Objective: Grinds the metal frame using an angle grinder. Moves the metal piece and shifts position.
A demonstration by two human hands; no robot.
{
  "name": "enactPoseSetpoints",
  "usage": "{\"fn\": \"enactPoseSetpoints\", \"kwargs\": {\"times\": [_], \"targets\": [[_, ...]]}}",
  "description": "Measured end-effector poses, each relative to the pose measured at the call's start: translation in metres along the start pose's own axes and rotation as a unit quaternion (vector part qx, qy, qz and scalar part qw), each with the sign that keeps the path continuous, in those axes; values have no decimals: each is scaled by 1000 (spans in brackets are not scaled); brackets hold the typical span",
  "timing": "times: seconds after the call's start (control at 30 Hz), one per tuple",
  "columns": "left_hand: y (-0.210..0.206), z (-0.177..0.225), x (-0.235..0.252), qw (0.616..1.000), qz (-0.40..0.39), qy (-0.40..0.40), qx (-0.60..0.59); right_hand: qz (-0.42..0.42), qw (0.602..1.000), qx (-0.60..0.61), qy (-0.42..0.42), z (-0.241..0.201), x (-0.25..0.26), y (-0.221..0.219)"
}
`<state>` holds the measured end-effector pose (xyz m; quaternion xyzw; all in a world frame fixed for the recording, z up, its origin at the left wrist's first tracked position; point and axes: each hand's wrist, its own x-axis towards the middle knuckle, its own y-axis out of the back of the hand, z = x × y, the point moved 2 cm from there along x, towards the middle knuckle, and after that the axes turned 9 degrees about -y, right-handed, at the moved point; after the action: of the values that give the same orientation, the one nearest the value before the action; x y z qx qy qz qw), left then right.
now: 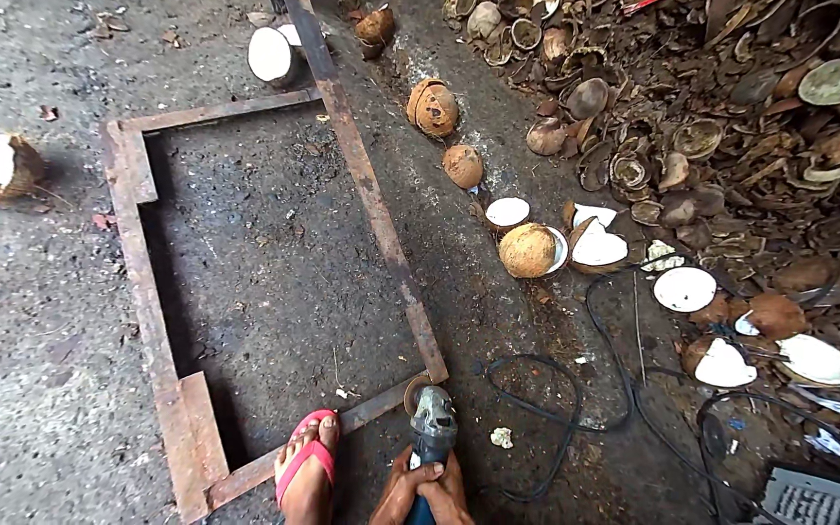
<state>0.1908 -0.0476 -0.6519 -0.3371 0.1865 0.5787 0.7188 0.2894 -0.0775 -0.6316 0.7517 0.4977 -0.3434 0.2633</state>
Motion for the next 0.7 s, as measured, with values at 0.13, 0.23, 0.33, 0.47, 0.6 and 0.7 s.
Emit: {"fn": "enactPoseSetpoints", "kwargs": {"times": [0.13, 0.23, 0.33, 0.47, 0.6, 0.7], "targets": [[-4, 7, 0, 1000, 8, -3, 1, -2, 1000, -13, -8, -6, 1, 1], [-4, 12, -1, 1000, 12, -1, 2, -2, 1000, -14, -18, -8, -1, -2], [-3, 14, 0, 1000, 6, -2, 1, -17, 999, -10, -37, -13, -6, -3], [0, 15, 3, 1000, 4, 3, -6, -7, 999, -22, -27, -15, -3, -6], [1, 19, 5, 1000, 0, 0, -9, -4, 1000, -7, -21, -16, 1, -8], [2, 20, 7, 1000, -1, -5, 1, -3, 1000, 6, -6, -19, 2, -11]]}}
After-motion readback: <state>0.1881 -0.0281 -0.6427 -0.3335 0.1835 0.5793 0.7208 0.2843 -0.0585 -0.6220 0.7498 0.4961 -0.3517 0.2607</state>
